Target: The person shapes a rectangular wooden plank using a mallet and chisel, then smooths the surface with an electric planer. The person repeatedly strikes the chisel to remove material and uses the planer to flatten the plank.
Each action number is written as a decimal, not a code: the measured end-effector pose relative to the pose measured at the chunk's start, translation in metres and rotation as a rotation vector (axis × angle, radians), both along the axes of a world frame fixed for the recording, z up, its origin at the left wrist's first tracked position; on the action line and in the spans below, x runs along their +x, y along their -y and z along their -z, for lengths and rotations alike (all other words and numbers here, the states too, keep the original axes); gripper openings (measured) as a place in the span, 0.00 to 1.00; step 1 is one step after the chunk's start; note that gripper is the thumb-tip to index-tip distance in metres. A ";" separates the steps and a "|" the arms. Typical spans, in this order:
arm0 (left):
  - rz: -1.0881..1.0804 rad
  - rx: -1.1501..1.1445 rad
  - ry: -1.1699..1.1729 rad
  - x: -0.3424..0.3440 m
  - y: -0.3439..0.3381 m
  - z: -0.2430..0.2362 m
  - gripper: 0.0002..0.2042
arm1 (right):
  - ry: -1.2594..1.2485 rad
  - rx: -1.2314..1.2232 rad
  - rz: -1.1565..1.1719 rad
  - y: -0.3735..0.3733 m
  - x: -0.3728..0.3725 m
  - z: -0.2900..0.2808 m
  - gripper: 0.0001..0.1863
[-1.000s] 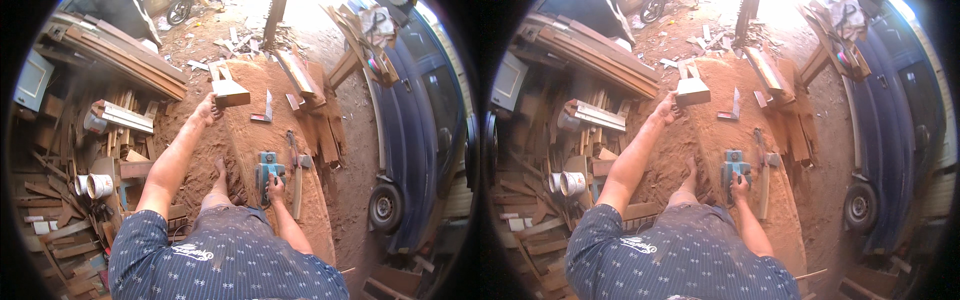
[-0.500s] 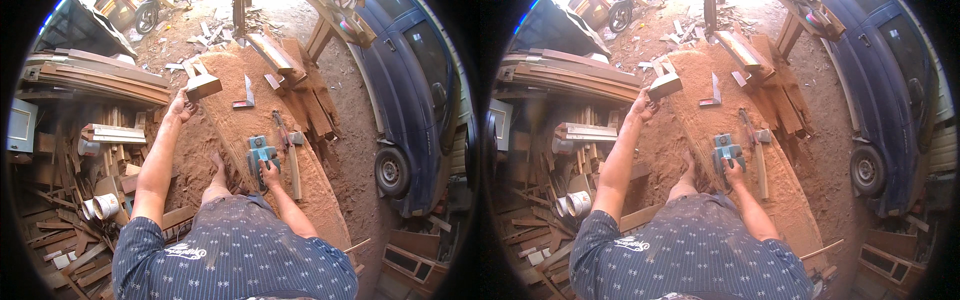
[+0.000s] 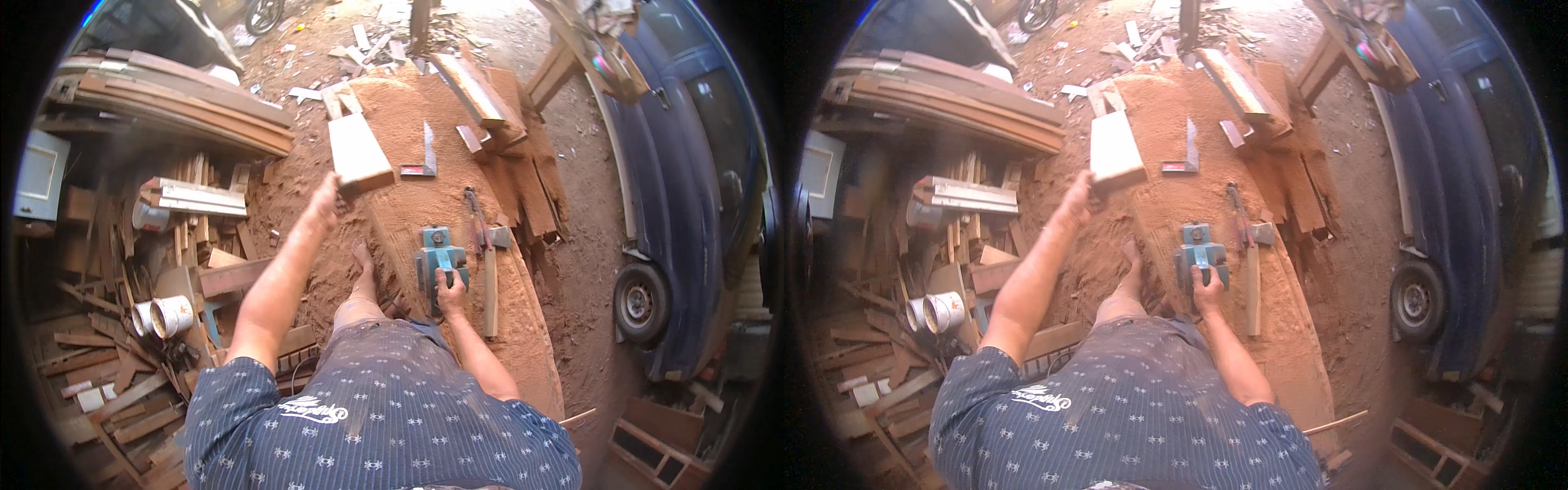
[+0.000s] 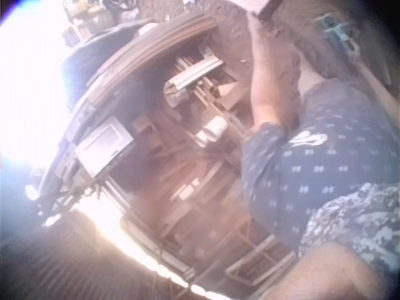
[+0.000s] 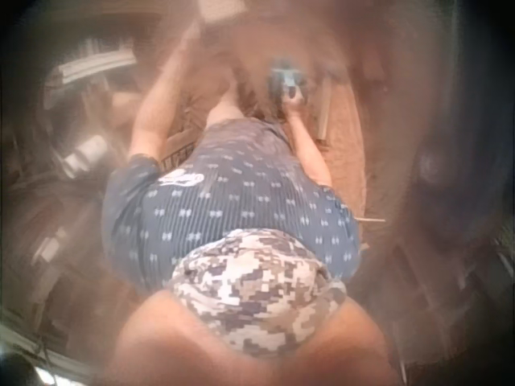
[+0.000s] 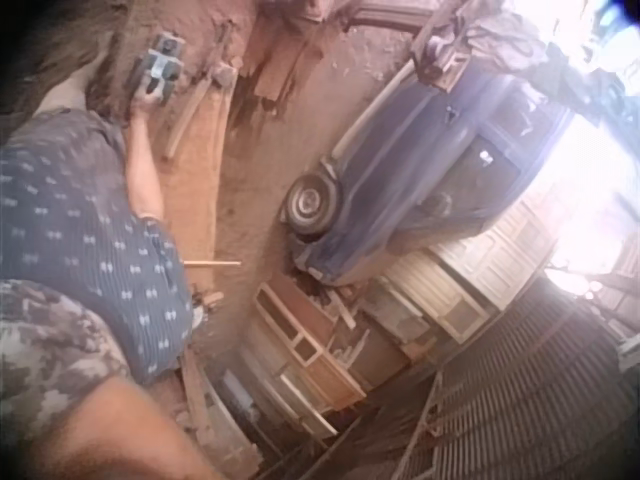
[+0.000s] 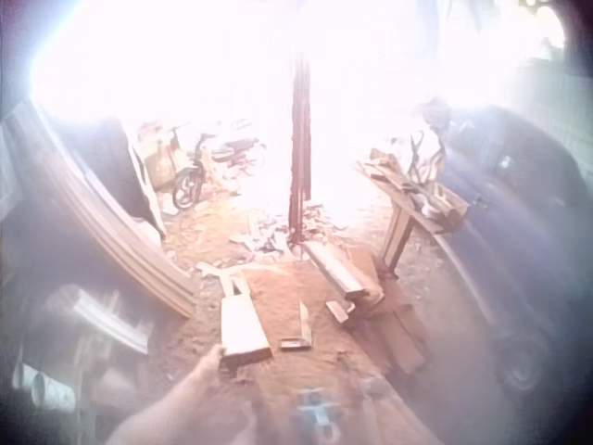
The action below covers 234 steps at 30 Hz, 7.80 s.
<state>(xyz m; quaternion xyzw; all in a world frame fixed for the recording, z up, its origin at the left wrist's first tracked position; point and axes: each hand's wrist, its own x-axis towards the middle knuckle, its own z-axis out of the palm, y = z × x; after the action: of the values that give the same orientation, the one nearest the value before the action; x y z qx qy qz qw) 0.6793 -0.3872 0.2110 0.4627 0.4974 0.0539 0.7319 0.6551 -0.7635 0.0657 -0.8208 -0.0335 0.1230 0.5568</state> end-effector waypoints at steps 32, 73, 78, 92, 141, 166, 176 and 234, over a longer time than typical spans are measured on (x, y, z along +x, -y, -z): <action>0.038 -0.138 -0.829 -0.397 0.002 0.229 0.19 | -0.172 0.046 -0.327 -0.266 0.105 -0.034 0.29; 1.124 1.187 0.171 -0.052 0.049 0.097 0.23 | -0.375 0.050 -0.262 -0.105 -0.028 -0.080 0.19; 1.393 1.290 0.464 -0.057 0.019 0.102 0.27 | -0.296 0.020 -0.337 -0.101 -0.040 -0.078 0.19; 0.468 0.680 -0.425 -0.231 -0.052 0.176 0.34 | -0.044 0.007 -0.336 -0.327 0.086 -0.024 0.29; 0.376 0.235 -0.787 -0.370 -0.011 0.240 0.34 | -0.172 0.060 -0.359 -0.359 0.150 -0.038 0.26; 0.525 0.634 -0.497 -0.208 -0.018 0.239 0.33 | -0.380 0.107 -0.312 -0.199 0.079 -0.050 0.17; 0.566 0.504 -0.341 -0.161 0.030 0.210 0.28 | -0.271 0.032 -0.308 -0.120 0.029 -0.065 0.19; 0.223 0.072 -0.556 -0.301 0.017 0.259 0.26 | -0.417 0.094 -0.189 -0.089 -0.011 -0.077 0.18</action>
<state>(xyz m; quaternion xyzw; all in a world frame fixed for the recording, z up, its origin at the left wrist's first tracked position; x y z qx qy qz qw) 0.3782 -0.4039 -0.0484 0.5371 0.6228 -0.1378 0.5519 0.6443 -0.6745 0.1422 -0.7439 -0.0004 0.3398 0.5755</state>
